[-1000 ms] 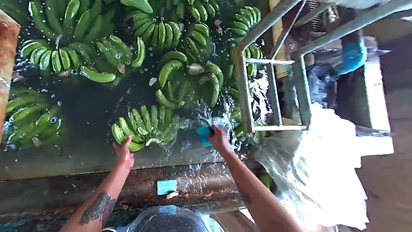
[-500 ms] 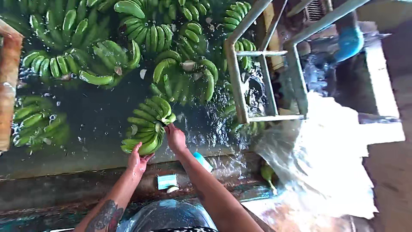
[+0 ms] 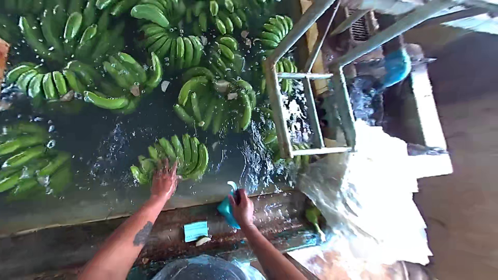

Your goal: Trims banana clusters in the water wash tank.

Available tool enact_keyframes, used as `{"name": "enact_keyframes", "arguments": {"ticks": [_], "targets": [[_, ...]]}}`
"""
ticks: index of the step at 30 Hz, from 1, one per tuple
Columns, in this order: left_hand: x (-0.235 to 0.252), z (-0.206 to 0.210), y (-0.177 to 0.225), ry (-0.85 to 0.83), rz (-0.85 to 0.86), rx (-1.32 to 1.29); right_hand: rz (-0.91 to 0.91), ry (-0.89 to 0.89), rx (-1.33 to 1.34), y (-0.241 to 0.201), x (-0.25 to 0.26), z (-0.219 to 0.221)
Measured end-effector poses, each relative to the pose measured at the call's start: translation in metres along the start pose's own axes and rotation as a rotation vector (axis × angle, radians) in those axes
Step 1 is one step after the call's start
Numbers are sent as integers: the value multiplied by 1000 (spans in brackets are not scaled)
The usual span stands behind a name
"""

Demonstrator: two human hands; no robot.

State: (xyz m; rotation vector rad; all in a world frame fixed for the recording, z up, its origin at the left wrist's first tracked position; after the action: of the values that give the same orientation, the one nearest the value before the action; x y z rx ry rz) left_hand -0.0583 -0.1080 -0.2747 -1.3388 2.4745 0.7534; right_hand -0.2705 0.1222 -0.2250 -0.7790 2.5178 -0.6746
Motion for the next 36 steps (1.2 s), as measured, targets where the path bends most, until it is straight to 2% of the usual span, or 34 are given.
{"name": "enact_keyframes", "arguments": {"ticks": [2, 4, 7, 9, 11, 13, 16, 19, 23, 28, 31, 33, 36], "targets": [[12, 3, 10, -26, -73, -7, 44, 12, -123, -2, 2, 8], [18, -16, 15, -24, -155, -185, 54, -18, -193, -3, 1, 12], [39, -40, -10, 39, -240, -680, 35, 7, -214, -5, 4, 12], [36, -40, -39, -6, -320, -1093, 11, 36, -222, -6, 3, 12], [22, -31, -64, -87, -493, -1383, -12, 59, -236, -7, 4, 12], [2, -25, -77, -90, -671, -1565, -20, 68, -247, -7, 3, 13], [-18, -19, -98, 6, -783, -1639, -28, 67, -265, -8, 3, 15], [-13, -15, -103, 11, -779, -1700, -42, 92, -278, -7, 2, 15], [1, -19, -73, 133, -848, -1629, -91, 141, -267, -8, 0, 14], [37, 22, -54, 290, -963, -1768, -104, 136, -249, -4, 0, 14], [18, 16, -51, 317, -915, -1743, -108, 146, -242, -2, 1, 13], [-19, 2, -56, 309, -772, -1807, -92, 126, -234, -1, -1, 13], [-98, -26, -61, 352, -488, -1993, -47, 76, -236, -3, -1, 9]]}}
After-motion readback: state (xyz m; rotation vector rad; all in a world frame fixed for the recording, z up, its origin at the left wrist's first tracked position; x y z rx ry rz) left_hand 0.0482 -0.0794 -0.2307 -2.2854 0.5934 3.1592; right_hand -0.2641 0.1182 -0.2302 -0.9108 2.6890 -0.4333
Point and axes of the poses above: each hand's wrist, its own x-axis towards the middle knuckle, its own z-axis out of the palm, y = z × x, the point moved 6 cm from there along x, towards the middle knuckle, and after that the axes turned 8 degrees about y, right-handed, at the moved point
